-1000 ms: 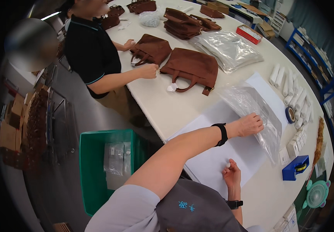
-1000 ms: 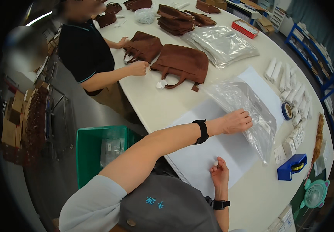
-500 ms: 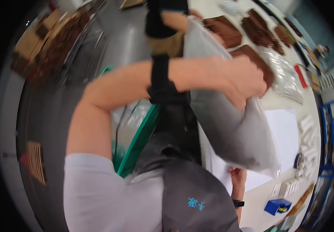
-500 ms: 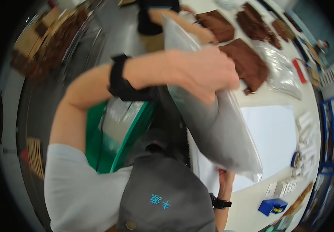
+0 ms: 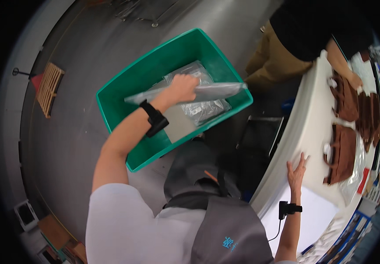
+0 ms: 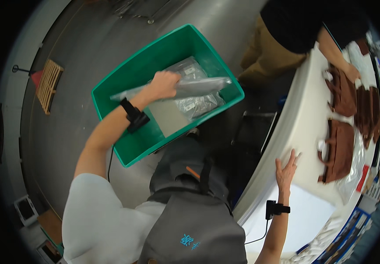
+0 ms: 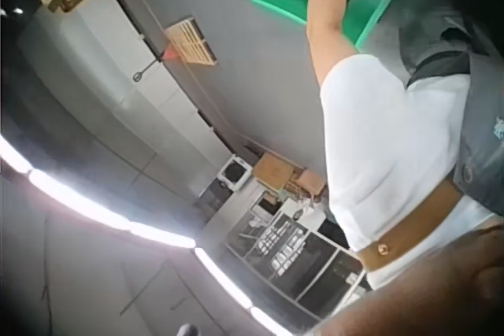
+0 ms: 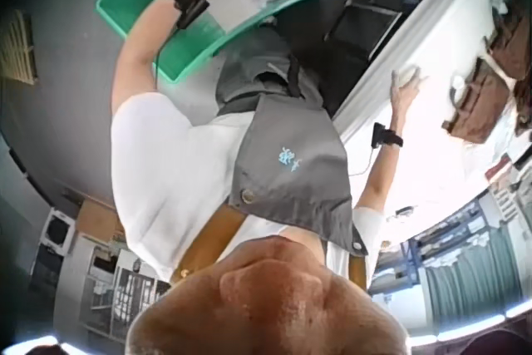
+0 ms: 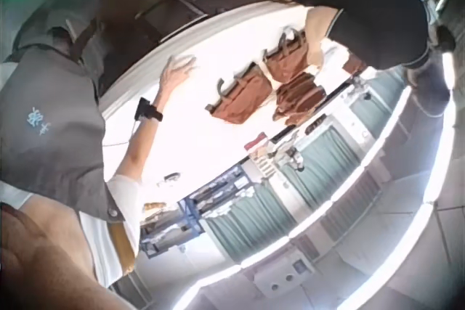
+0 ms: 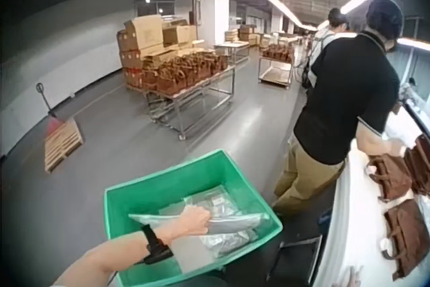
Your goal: The person places a brown handbag onto a white sheet of paper, inserts a rolled paper filler into the bag, and wraps the bag in a translucent protective sheet. They then place the wrapped item into a clear plastic bag and set it aside in a green bin. The process is repeated with a second handbag.
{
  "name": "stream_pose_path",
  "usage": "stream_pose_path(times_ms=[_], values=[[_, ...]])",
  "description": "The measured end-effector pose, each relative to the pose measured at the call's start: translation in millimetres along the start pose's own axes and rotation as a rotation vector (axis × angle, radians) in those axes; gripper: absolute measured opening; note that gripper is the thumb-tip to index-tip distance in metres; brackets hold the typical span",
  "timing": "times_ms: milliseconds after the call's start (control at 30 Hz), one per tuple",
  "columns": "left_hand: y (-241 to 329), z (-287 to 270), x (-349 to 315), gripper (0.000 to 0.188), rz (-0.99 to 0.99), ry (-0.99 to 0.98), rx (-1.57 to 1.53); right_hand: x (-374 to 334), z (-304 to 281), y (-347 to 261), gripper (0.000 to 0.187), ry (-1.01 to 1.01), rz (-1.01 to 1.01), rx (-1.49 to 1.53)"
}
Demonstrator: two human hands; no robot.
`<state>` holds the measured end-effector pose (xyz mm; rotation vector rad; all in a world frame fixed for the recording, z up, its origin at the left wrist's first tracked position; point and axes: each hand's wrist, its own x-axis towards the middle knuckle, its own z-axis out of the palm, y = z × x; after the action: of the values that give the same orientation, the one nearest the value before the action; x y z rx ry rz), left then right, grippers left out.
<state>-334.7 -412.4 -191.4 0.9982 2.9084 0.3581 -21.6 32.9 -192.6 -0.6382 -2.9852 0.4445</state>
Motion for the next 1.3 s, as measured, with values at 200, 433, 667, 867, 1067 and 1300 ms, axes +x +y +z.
stream_pose_path(times_ms=[200, 433, 667, 867, 1067, 1300], values=[[-124, 141, -49, 0.023, -0.411, -0.231, -0.095, 20, 29, -6, 0.096, -0.098, 0.15, -0.248], [-253, 254, -116, 0.019, -0.69, -0.123, -0.08, 35, 28, -15, 0.094, -0.116, 0.146, -0.354], [-286, 281, -121, 0.024, -0.811, -0.062, 0.255, 32, 43, -7, 0.091, -0.159, 0.223, -0.518], [-152, 348, -113, 0.018, -0.879, -0.528, -0.179, 36, 41, -25, 0.094, -0.165, 0.267, -0.501], [-4, 274, -43, 0.021, -0.642, -0.399, -0.56, 27, 35, -21, 0.098, -0.159, 0.192, -0.324], [110, 195, 45, 0.018, -0.053, -0.56, -0.524, 21, 8, -37, 0.099, -0.126, 0.368, -0.253]])
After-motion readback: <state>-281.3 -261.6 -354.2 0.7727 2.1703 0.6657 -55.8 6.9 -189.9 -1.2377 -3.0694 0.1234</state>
